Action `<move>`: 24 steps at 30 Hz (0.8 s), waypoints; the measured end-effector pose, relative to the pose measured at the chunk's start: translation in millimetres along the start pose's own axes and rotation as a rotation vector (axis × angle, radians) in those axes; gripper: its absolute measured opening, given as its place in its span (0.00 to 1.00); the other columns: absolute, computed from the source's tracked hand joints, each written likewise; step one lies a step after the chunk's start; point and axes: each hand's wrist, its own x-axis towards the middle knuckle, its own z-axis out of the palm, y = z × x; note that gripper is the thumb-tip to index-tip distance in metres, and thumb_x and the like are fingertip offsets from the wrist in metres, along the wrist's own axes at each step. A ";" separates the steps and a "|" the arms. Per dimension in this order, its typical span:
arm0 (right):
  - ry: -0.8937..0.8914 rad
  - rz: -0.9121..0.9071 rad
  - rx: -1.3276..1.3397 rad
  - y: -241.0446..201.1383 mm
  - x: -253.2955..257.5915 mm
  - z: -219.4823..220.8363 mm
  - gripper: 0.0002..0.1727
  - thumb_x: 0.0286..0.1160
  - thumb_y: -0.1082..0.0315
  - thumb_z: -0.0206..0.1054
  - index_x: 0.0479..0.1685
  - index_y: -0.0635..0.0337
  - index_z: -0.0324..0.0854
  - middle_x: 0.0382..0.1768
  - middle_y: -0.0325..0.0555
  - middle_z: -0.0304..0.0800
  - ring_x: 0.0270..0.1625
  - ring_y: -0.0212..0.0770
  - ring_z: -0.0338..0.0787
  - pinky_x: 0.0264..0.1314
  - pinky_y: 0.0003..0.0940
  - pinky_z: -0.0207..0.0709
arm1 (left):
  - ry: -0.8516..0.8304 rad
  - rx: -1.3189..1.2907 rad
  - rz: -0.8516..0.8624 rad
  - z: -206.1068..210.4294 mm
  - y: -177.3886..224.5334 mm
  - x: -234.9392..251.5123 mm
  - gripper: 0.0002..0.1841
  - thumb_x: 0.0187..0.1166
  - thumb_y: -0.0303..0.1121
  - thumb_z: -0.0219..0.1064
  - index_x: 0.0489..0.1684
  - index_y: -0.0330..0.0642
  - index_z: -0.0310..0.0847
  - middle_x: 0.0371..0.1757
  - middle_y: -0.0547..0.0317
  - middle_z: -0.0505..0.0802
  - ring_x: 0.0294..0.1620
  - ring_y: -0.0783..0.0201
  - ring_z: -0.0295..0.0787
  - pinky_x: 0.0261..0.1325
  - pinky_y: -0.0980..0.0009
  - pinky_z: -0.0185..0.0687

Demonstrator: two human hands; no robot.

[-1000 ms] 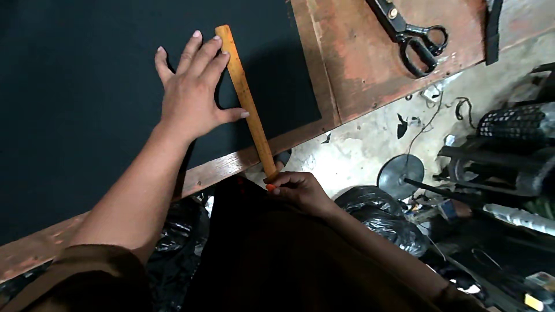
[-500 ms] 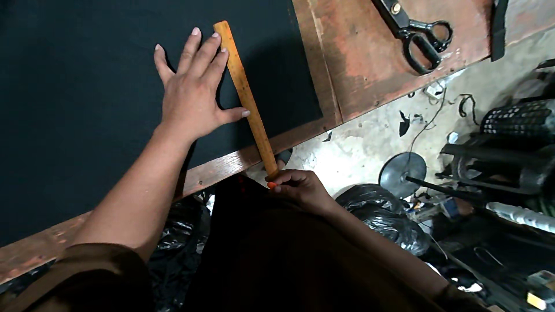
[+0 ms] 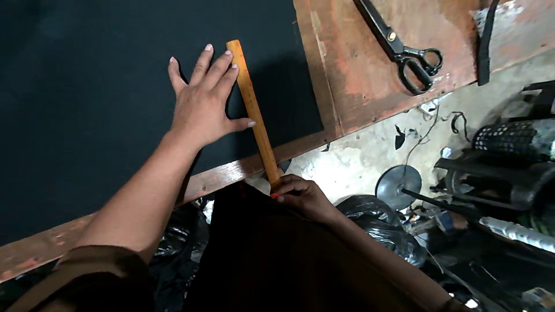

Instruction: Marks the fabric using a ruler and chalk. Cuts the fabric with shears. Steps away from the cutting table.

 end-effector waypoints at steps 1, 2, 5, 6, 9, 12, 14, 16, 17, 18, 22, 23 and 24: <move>0.015 -0.013 0.000 -0.7 -2.5 -0.8 0.07 0.75 0.67 0.75 0.44 0.60 0.94 0.56 0.45 0.90 0.58 0.35 0.89 0.59 0.31 0.87 | -0.012 0.007 0.001 -2.1 1.2 0.2 0.57 0.60 0.80 0.64 0.91 0.52 0.62 0.96 0.60 0.59 0.97 0.43 0.40 0.82 0.17 0.23; 0.042 -0.035 -0.010 -2.6 -5.3 -1.5 0.06 0.75 0.67 0.75 0.43 0.59 0.94 0.55 0.43 0.89 0.55 0.33 0.89 0.56 0.29 0.87 | -0.030 0.017 0.003 -5.5 3.2 0.6 0.57 0.61 0.79 0.66 0.91 0.51 0.62 0.96 0.59 0.59 0.97 0.42 0.39 0.82 0.17 0.22; 0.188 -0.145 -0.176 -25.9 -2.0 -6.3 0.04 0.74 0.72 0.73 0.42 0.62 0.92 0.47 0.42 0.91 0.45 0.31 0.90 0.48 0.29 0.89 | -0.062 0.050 0.007 -17.5 10.1 3.6 0.53 0.61 0.75 0.70 0.87 0.49 0.69 0.95 0.56 0.61 0.97 0.38 0.36 0.83 0.18 0.22; 0.248 -0.165 -0.274 -40.8 6.3 -7.9 0.05 0.74 0.73 0.72 0.43 0.63 0.90 0.44 0.42 0.92 0.41 0.31 0.91 0.45 0.30 0.90 | -0.069 0.053 0.002 -20.8 12.1 4.8 0.52 0.61 0.74 0.72 0.85 0.49 0.71 0.95 0.56 0.60 0.97 0.38 0.35 0.83 0.18 0.22; 0.402 -0.253 -0.541 -86.0 56.3 -9.6 0.09 0.75 0.69 0.72 0.48 0.65 0.88 0.39 0.45 0.93 0.37 0.31 0.92 0.42 0.30 0.90 | -0.116 0.050 -0.030 -28.4 19.3 9.8 0.50 0.58 0.70 0.77 0.82 0.48 0.75 0.97 0.58 0.55 0.97 0.39 0.31 0.83 0.18 0.22; 0.453 -0.282 -0.762 -120.5 118.6 -3.4 0.12 0.77 0.66 0.70 0.55 0.60 0.88 0.38 0.43 0.95 0.36 0.32 0.93 0.42 0.30 0.88 | -0.209 0.045 -0.097 -36.2 27.2 15.1 0.51 0.57 0.66 0.81 0.83 0.48 0.72 0.97 0.61 0.56 0.97 0.40 0.34 0.83 0.17 0.22; 0.452 -0.193 -0.867 -136.1 149.3 1.4 0.13 0.77 0.66 0.68 0.58 0.57 0.88 0.40 0.45 0.95 0.39 0.39 0.94 0.45 0.39 0.88 | -0.257 0.055 -0.130 -40.6 30.1 17.1 0.51 0.58 0.66 0.80 0.85 0.49 0.71 0.97 0.63 0.55 0.98 0.40 0.34 0.82 0.16 0.21; 0.438 -0.101 -0.941 -142.3 166.5 3.7 0.13 0.77 0.65 0.68 0.55 0.56 0.89 0.42 0.46 0.95 0.43 0.44 0.95 0.49 0.47 0.87 | -0.266 0.058 -0.132 -40.1 30.2 16.7 0.51 0.59 0.67 0.79 0.85 0.49 0.70 0.97 0.63 0.55 0.97 0.40 0.35 0.82 0.16 0.21; 0.433 -0.075 -0.968 -142.7 170.6 4.5 0.12 0.78 0.65 0.67 0.54 0.56 0.90 0.42 0.47 0.95 0.44 0.46 0.95 0.50 0.49 0.87 | -0.259 0.051 -0.127 -39.1 29.6 16.3 0.50 0.59 0.67 0.79 0.84 0.49 0.71 0.97 0.62 0.56 0.97 0.40 0.35 0.82 0.16 0.21; 0.431 -0.065 -0.994 -141.8 172.6 5.3 0.11 0.78 0.64 0.67 0.52 0.56 0.90 0.41 0.48 0.95 0.44 0.47 0.94 0.49 0.50 0.86 | -0.248 0.040 -0.123 -38.1 28.7 16.0 0.49 0.59 0.66 0.79 0.83 0.48 0.71 0.96 0.61 0.57 0.97 0.39 0.35 0.81 0.16 0.21; 0.432 -0.082 -1.051 -140.4 175.6 9.1 0.11 0.78 0.66 0.66 0.50 0.58 0.91 0.42 0.50 0.95 0.47 0.48 0.94 0.52 0.50 0.86 | -0.196 -0.012 -0.103 -32.8 26.0 11.9 0.50 0.59 0.66 0.79 0.84 0.48 0.71 0.96 0.60 0.58 0.97 0.40 0.35 0.82 0.17 0.20; 0.426 -0.086 -1.066 -143.5 180.8 9.4 0.12 0.78 0.66 0.65 0.51 0.58 0.91 0.44 0.51 0.95 0.49 0.49 0.94 0.54 0.51 0.86 | -0.188 -0.015 -0.104 -31.7 25.4 11.7 0.51 0.59 0.66 0.79 0.85 0.49 0.69 0.96 0.62 0.58 0.97 0.40 0.35 0.82 0.17 0.20; 0.424 -0.096 -1.089 -147.8 189.2 9.2 0.12 0.79 0.65 0.65 0.51 0.58 0.91 0.45 0.51 0.95 0.50 0.50 0.94 0.55 0.52 0.86 | -0.183 -0.013 -0.103 -30.9 24.8 11.5 0.53 0.59 0.67 0.79 0.89 0.52 0.65 0.96 0.63 0.57 0.97 0.41 0.35 0.83 0.18 0.20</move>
